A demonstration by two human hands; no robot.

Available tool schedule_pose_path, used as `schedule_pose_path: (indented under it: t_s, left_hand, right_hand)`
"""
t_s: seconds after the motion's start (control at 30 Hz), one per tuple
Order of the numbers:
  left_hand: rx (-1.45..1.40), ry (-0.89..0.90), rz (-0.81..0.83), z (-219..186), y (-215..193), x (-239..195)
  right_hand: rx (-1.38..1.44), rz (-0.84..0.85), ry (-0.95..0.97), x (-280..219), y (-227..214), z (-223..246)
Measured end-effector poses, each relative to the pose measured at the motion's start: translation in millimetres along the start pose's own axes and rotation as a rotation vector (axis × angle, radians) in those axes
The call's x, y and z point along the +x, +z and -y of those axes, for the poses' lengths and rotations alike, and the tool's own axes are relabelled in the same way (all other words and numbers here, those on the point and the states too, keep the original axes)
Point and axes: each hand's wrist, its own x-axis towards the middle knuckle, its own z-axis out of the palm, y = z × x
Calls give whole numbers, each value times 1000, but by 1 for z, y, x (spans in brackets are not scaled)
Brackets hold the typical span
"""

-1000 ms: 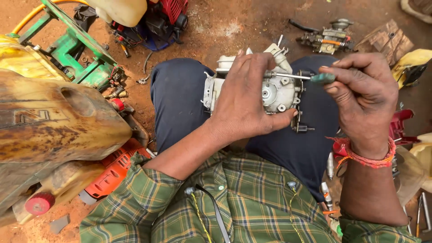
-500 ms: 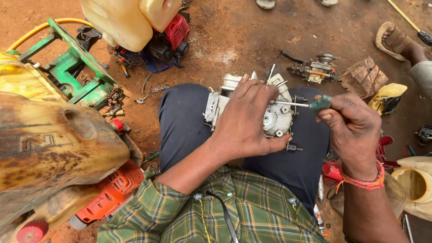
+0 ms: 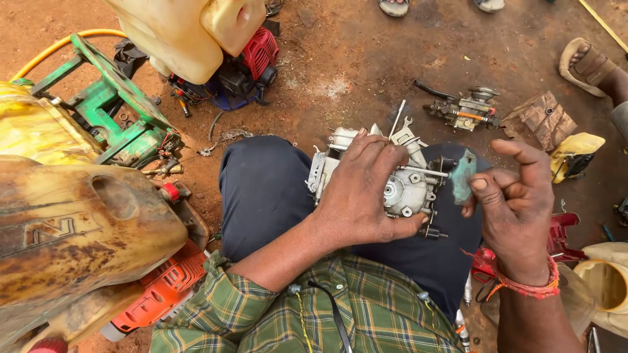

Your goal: The person sits on the ground with a small engine carburetor on their lap and repairs it. They remove and refit small parts by hand, scrape the carburetor body with a green handheld tool, and use a screwdriver to work on the assembly, picking fasteners from the parts scattered on the ground.

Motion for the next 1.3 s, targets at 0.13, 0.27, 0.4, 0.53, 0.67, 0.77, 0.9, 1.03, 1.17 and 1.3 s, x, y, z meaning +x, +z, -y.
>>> schedule_pose_path:
  t_s: [0.13,0.27,0.4,0.53,0.67,0.77,0.9,1.03,1.17,1.3]
  left_hand:
    - [-31,-65,28,8,-5,-4]
    - [10,-37,0,6,-2,-5]
    - [31,-27,1,-1,-5,-5]
    - [53,-31,7,1,-4,-8]
    - [46,-48,22,3,-4,-11]
    - [44,-62,21,2,-4,-13]
    - [57,-51,-5,2,-5,-16]
    - [54,-45,-12,4,-6,-17]
    - [59,-34,-2,1,-10,-20]
    - [66,-29,-34,1,-8,-25]
  right_hand:
    - [126,8,103,5,15,37]
    - [-261,73,-327,2,6,23]
    - [6,59,11,4,9,17]
    - [347,66,183,9,13,42]
    - [-309,131,-304,-4,2,17]
    - [-332,108,-225,-3,5,17]
    - [424,84,184,-8,4,8]
    - [30,211,-29,-9,-3,15]
    - [-716,251,-677,12,-7,28]
    - [-815,314,-675,18,-9,21]
